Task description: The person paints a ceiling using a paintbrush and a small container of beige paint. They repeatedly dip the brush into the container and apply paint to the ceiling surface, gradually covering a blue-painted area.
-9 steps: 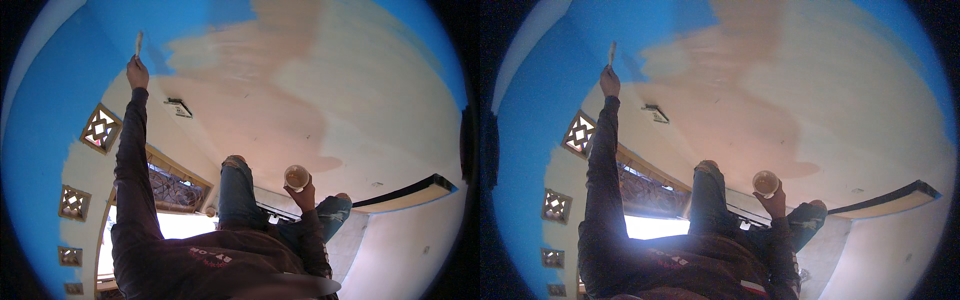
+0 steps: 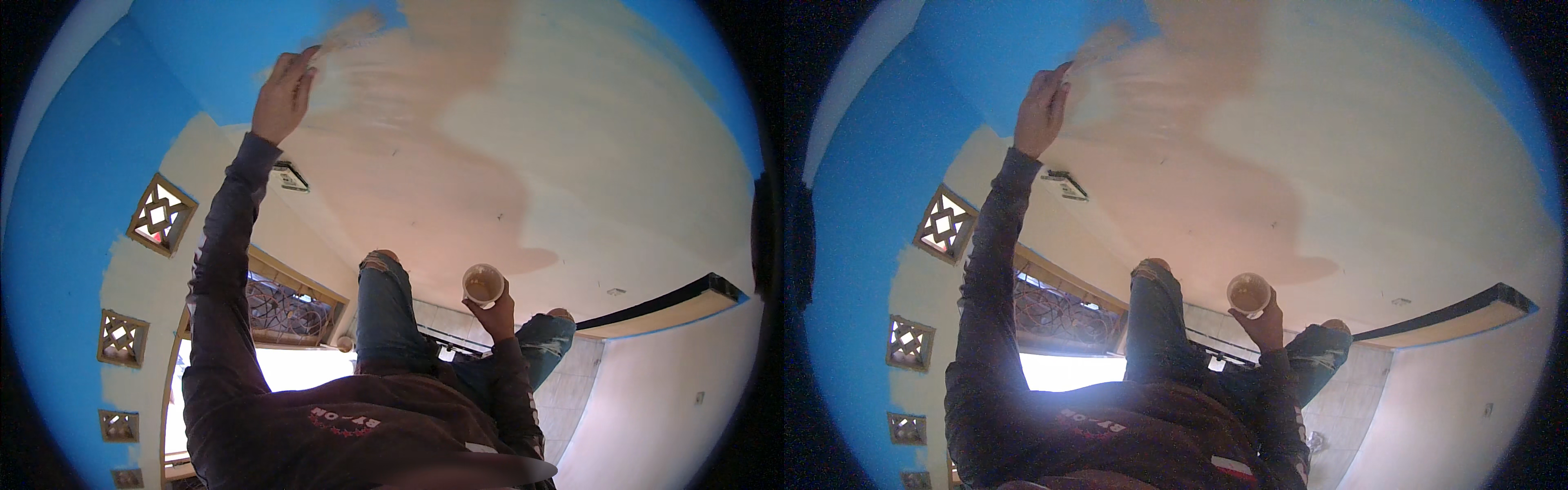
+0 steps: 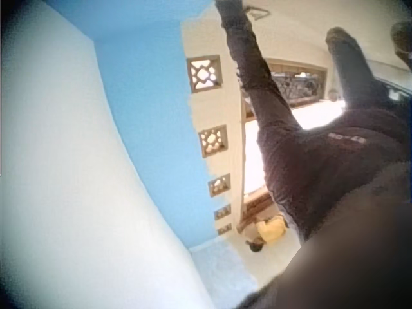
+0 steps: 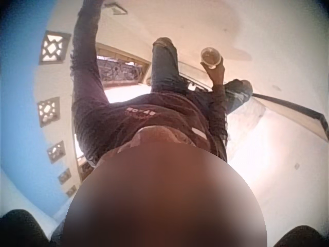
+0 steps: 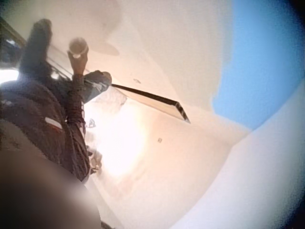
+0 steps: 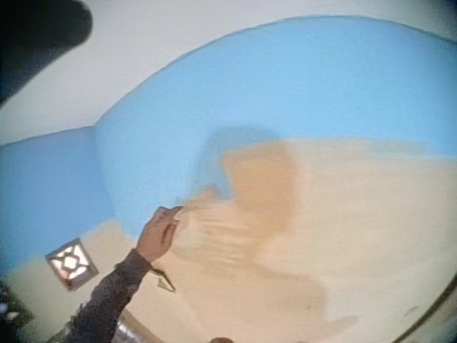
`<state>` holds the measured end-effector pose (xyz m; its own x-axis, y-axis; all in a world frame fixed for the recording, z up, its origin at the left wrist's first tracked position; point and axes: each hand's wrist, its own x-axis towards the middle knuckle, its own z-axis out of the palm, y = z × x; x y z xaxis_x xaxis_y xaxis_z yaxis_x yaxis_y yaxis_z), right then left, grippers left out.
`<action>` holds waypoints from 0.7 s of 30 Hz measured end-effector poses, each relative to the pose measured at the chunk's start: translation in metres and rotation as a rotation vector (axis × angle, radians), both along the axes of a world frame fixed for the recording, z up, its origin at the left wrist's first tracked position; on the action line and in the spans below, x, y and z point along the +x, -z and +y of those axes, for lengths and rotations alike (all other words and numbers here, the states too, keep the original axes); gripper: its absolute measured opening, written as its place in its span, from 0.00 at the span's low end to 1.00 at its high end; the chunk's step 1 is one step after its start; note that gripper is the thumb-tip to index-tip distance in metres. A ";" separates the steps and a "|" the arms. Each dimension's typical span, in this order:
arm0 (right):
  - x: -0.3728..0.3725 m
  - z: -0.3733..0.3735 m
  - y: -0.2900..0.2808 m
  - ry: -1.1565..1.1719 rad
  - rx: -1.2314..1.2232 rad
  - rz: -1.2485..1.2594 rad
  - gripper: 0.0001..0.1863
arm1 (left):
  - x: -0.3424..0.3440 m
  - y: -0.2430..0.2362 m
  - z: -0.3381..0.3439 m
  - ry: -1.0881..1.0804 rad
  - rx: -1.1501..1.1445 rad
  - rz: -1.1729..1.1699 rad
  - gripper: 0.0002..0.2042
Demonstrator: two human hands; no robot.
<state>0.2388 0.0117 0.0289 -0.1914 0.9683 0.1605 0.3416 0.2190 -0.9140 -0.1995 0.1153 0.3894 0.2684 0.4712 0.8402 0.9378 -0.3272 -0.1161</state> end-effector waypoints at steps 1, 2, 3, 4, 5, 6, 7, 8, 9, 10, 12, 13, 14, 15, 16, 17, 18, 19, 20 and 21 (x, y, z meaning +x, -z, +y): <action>0.001 -0.001 0.000 0.012 0.002 0.000 0.46 | 0.013 -0.001 0.007 0.058 -0.075 0.026 0.16; 0.001 0.000 0.000 0.016 0.004 0.002 0.46 | 0.017 0.000 0.012 0.054 -0.111 0.066 0.17; 0.002 0.000 0.000 0.020 0.007 0.004 0.46 | 0.020 0.001 0.019 0.050 -0.147 0.106 0.17; 0.002 0.001 -0.001 0.022 0.001 0.001 0.46 | 0.022 0.001 0.025 0.047 -0.183 0.145 0.17; 0.002 0.001 -0.002 0.027 -0.007 -0.001 0.46 | 0.025 0.001 0.031 0.047 -0.188 0.175 0.17; 0.003 0.001 -0.003 0.032 -0.014 -0.004 0.46 | 0.028 0.001 0.036 0.048 -0.193 0.204 0.17; 0.003 0.001 -0.002 0.034 -0.006 -0.003 0.46 | 0.029 0.001 0.041 0.049 -0.197 0.233 0.18; 0.003 0.001 0.000 0.032 0.002 0.001 0.46 | 0.026 0.001 0.048 0.023 -0.203 0.235 0.18; 0.003 0.002 0.000 0.031 0.010 0.006 0.46 | 0.021 0.001 0.056 -0.003 -0.208 0.237 0.18; 0.003 0.001 0.001 0.036 0.019 0.019 0.45 | 0.016 0.002 0.060 -0.029 -0.213 0.238 0.18; 0.002 0.001 0.000 0.053 0.036 0.046 0.43 | 0.014 0.001 0.058 -0.041 -0.233 0.225 0.18; 0.002 0.002 0.001 0.047 0.026 0.036 0.44 | 0.012 0.000 0.058 -0.047 -0.243 0.219 0.18; 0.003 0.002 0.001 0.042 0.015 0.025 0.44 | 0.008 0.000 0.058 -0.045 -0.233 0.213 0.19; 0.004 0.003 0.002 0.037 0.004 0.014 0.45 | 0.001 0.002 0.058 -0.044 -0.224 0.208 0.19; 0.004 0.003 0.002 0.038 0.006 0.015 0.45 | -0.006 0.002 0.057 -0.043 -0.214 0.202 0.19; 0.004 0.003 0.000 0.030 0.006 0.017 0.45 | -0.015 0.002 0.054 -0.058 -0.206 0.216 0.19; 0.004 0.002 -0.002 0.029 0.007 0.016 0.45 | -0.022 0.001 0.053 -0.067 -0.197 0.228 0.20; 0.004 0.002 -0.003 0.033 0.000 0.016 0.45 | -0.031 0.001 0.053 -0.075 -0.188 0.240 0.20; 0.004 0.002 -0.003 0.035 -0.006 0.015 0.45 | -0.042 0.000 0.052 -0.093 -0.228 0.223 0.20; 0.004 0.002 -0.004 0.036 -0.012 0.016 0.45 | -0.054 -0.002 0.052 -0.112 -0.268 0.207 0.21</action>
